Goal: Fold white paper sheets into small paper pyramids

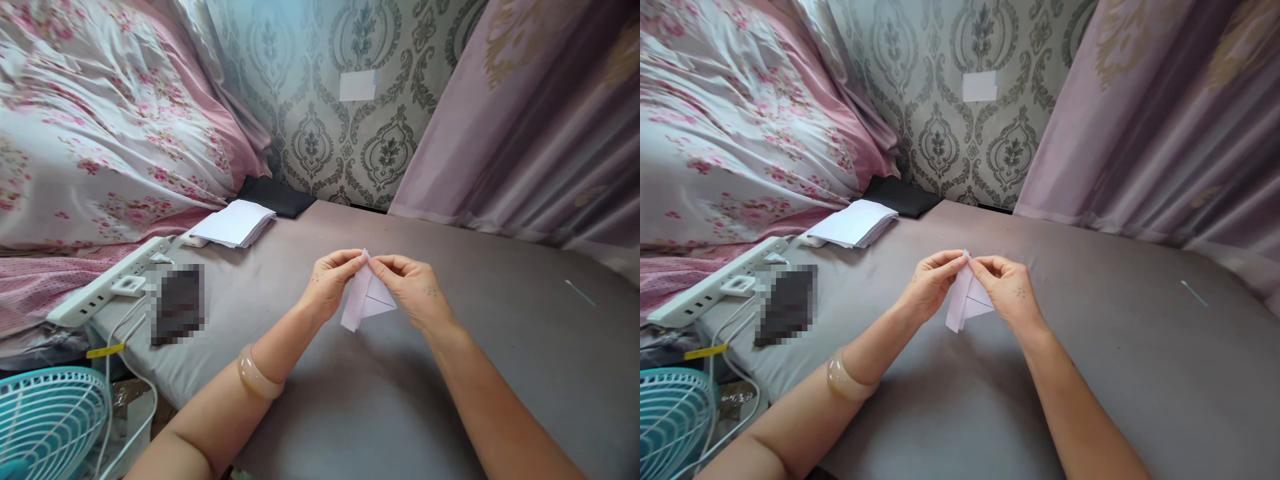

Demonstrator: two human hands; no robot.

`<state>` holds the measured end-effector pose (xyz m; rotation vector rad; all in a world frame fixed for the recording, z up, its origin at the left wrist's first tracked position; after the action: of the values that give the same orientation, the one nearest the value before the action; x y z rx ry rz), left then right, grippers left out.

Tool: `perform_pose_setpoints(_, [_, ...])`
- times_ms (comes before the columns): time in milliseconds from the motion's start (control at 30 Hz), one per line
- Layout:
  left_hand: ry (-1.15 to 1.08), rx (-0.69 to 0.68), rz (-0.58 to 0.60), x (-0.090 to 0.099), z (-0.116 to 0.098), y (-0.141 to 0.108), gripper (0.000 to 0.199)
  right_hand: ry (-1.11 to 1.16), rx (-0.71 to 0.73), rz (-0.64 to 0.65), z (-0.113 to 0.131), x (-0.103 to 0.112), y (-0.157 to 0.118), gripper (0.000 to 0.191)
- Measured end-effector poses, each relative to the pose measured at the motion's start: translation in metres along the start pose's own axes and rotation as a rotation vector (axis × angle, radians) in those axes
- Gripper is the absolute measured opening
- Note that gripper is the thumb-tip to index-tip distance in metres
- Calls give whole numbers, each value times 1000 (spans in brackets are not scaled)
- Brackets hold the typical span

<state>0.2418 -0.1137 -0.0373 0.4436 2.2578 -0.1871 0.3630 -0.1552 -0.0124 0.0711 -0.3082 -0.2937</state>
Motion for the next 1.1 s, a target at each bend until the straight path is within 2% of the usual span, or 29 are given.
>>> perform_pose_setpoints(200, [123,-18,61,0,-4,2,25,-8,0,32,-1,-3,0,33])
perform_pose_setpoints(433, [252,-107,-33,8,-12,3,25,31,-107,157,-12,-15,1,35])
perform_pose_setpoints(600, [309,-106,-28,11,-9,6,23,30,-174,197,-21,-19,2,32])
perform_pose_setpoints(800, [401,-70,-83,27,-6,14,22,10,-215,202,-34,-22,4,29])
perform_pose_setpoints(867, [391,-36,-59,29,-3,17,23,20,-220,226,-38,-23,5,30])
perform_pose_setpoints(1033, [280,164,17,26,12,17,24,51,-272,268,-47,-22,5,33])
perform_pose_setpoints(1100, [295,182,25,25,12,16,26,70,-281,282,-48,-21,6,33])
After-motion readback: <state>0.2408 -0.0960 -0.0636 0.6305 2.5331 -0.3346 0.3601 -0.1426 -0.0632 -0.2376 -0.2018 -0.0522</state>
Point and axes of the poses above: each hand's wrist, its own y-axis towards the middle knuckle, its own x-axis out of the back of the hand, z = x × y, the point moved 9 cm from there along y, towards the middle knuckle, and after that the axes turned 11 degrees about -y, right-handed, at the moved point
